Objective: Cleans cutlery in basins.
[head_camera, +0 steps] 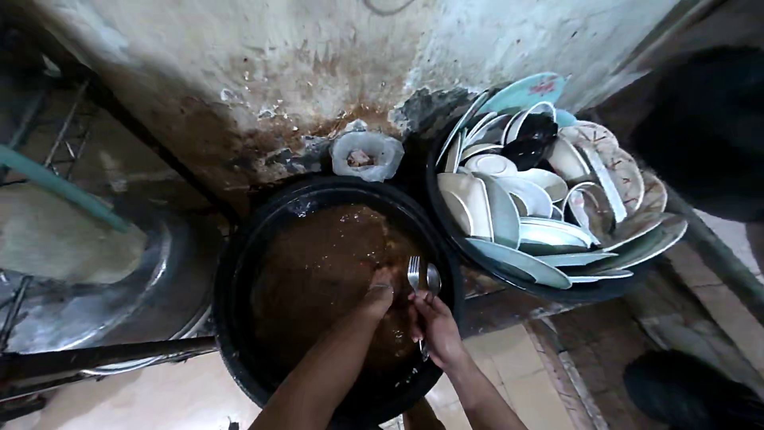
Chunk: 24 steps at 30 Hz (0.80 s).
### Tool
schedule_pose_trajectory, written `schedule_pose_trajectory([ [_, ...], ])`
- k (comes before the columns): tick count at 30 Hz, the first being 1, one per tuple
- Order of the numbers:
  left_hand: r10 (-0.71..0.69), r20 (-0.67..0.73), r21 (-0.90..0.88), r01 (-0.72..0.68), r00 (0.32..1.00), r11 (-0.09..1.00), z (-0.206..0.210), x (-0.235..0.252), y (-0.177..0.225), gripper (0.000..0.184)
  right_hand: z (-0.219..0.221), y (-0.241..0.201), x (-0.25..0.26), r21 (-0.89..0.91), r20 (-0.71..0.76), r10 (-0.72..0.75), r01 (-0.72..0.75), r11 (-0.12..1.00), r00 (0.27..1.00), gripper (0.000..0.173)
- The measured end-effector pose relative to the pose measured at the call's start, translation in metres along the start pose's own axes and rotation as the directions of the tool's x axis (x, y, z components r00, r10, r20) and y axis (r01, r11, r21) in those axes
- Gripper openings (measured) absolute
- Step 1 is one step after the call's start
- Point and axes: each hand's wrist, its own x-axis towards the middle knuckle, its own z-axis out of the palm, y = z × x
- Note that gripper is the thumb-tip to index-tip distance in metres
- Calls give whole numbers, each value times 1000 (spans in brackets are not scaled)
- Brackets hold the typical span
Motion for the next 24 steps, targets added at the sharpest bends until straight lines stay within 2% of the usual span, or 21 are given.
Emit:
schedule_pose_trajectory([
  [1,9,11,-19,-8,1000,1000,0,-6,-8,41,0,-1,-1,1,4,-14,14,1000,1000,23],
  [3,13,43,-164,-6,999,986,-9,-14,-28,38,-1,-2,-3,6,-3,-20,20,1000,1000,23],
  [5,44,46,-450,-19,998,893,-16,-13,-54,38,-1,-2,-2,6,-6,-19,19,1000,1000,23],
  [6,57,59,-608,-10,997,794,-19,-14,-65,41,-1,-1,-2,2,-6,-22,22,1000,1000,23],
  [8,123,93,-864,19,988,503,-30,-28,-78,38,0,0,0,-19,-1,-28,28,999,1000,24],
  [9,167,101,-933,35,981,359,-37,-36,-82,36,1,1,3,-33,0,-35,35,999,999,24],
  [10,204,96,-962,39,974,269,-44,-42,-86,36,2,1,5,-40,-4,-38,38,998,999,24],
  [11,229,87,-973,34,969,228,-49,-45,-89,36,4,1,7,-37,-16,-41,40,999,999,24],
  [12,223,81,-972,28,971,232,-53,-48,-92,36,5,0,8,-42,-25,-38,37,998,999,24],
  [14,136,76,-943,27,988,333,-63,-52,-94,35,8,0,9,-50,-44,-27,24,998,999,24],
  [16,-65,56,-863,81,996,499,-78,-52,-93,39,10,-2,9,-54,-44,-16,14,998,999,23],
  [18,-249,23,-792,170,968,586,-90,-42,-97,51,11,-3,8,-51,-45,-2,0,999,999,24],
  [20,-334,8,-807,204,942,554,-104,-30,-103,52,9,-1,8,-38,-39,1,-2,999,999,25],
  [21,-355,-14,-854,173,935,490,-110,-24,-105,48,8,0,8,-28,-35,-4,3,1000,999,25],
  [23,-338,-61,-960,37,939,276,-118,-16,-104,47,6,2,9,-24,-29,-7,6,1000,1000,25],
  [24,-304,-78,-973,-5,949,233,-119,-14,-102,51,6,3,9,-22,-27,-5,4,1000,1000,26],
])
